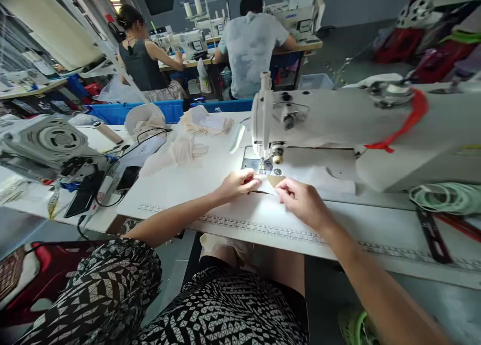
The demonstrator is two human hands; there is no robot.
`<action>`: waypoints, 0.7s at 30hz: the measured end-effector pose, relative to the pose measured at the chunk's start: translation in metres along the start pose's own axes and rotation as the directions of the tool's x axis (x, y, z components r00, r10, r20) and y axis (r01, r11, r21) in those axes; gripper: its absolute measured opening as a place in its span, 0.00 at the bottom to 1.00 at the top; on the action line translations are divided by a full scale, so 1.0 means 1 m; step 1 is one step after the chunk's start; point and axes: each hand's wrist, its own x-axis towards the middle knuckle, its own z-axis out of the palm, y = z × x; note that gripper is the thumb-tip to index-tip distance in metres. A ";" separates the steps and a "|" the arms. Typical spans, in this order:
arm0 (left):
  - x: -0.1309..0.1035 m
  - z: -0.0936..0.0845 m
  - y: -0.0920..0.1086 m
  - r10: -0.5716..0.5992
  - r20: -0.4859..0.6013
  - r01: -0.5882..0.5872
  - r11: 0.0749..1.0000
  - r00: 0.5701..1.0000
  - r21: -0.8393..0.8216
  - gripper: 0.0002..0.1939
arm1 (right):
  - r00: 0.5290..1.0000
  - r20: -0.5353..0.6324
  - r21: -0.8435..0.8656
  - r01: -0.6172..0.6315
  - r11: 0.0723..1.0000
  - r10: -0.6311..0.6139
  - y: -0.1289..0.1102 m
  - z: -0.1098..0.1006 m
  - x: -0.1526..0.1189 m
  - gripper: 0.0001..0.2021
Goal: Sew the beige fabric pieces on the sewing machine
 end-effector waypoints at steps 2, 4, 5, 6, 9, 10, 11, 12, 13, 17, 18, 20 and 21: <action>-0.004 -0.020 -0.017 -0.043 -0.016 0.044 0.990 0.999 0.130 0.12 | 0.998 -0.005 -0.132 0.057 0.990 -0.058 -0.012 0.019 0.020 0.09; -0.007 -0.045 -0.037 -0.042 -0.038 0.050 0.973 0.998 0.226 0.10 | 0.996 -0.017 -0.247 0.075 0.966 -0.082 -0.022 0.032 0.035 0.08; -0.010 -0.060 -0.048 -0.026 -0.052 0.039 0.964 0.998 0.262 0.10 | 0.995 -0.031 -0.295 0.078 0.952 -0.091 -0.026 0.037 0.040 0.08; -0.014 -0.078 -0.059 -0.005 -0.067 0.025 0.956 0.998 0.294 0.10 | 0.993 -0.051 -0.336 0.082 0.938 -0.105 -0.029 0.040 0.042 0.09; -0.028 -0.134 -0.085 0.045 -0.101 0.001 0.908 0.994 0.419 0.11 | 0.980 -0.111 -0.424 0.103 0.900 -0.164 -0.031 0.043 0.037 0.12; -0.033 -0.151 -0.090 0.051 -0.094 -0.002 0.888 0.994 0.460 0.10 | 0.978 -0.118 -0.444 0.102 0.890 -0.170 -0.030 0.043 0.033 0.13; -0.036 -0.165 -0.093 0.052 -0.081 -0.005 0.870 0.995 0.494 0.10 | 0.979 -0.116 -0.453 0.096 0.886 -0.166 -0.029 0.043 0.030 0.12; -0.038 -0.176 -0.094 0.047 -0.056 -0.011 0.854 0.997 0.520 0.10 | 0.982 -0.111 -0.459 0.087 0.884 -0.154 -0.028 0.043 0.028 0.12; -0.038 -0.184 -0.093 0.038 -0.025 -0.019 0.842 0.999 0.539 0.10 | 0.984 -0.107 -0.463 0.078 0.883 -0.143 -0.027 0.042 0.026 0.12; -0.027 -0.191 -0.086 -0.009 0.063 -0.030 0.809 0.998 0.588 0.10 | 0.983 -0.102 -0.436 0.094 0.895 -0.153 -0.026 0.036 0.026 0.13; -0.023 -0.190 -0.086 -0.014 0.068 -0.029 0.802 0.998 0.596 0.09 | 0.981 -0.101 -0.412 0.112 0.904 -0.168 -0.025 0.033 0.026 0.14; -0.017 -0.190 -0.091 -0.015 0.070 -0.030 0.794 0.997 0.607 0.08 | 0.975 -0.101 -0.357 0.149 0.922 -0.196 -0.024 0.026 0.024 0.15; -0.016 -0.191 -0.094 -0.008 0.060 -0.030 0.795 0.998 0.606 0.08 | 0.973 -0.103 -0.337 0.159 0.928 -0.204 -0.022 0.022 0.022 0.15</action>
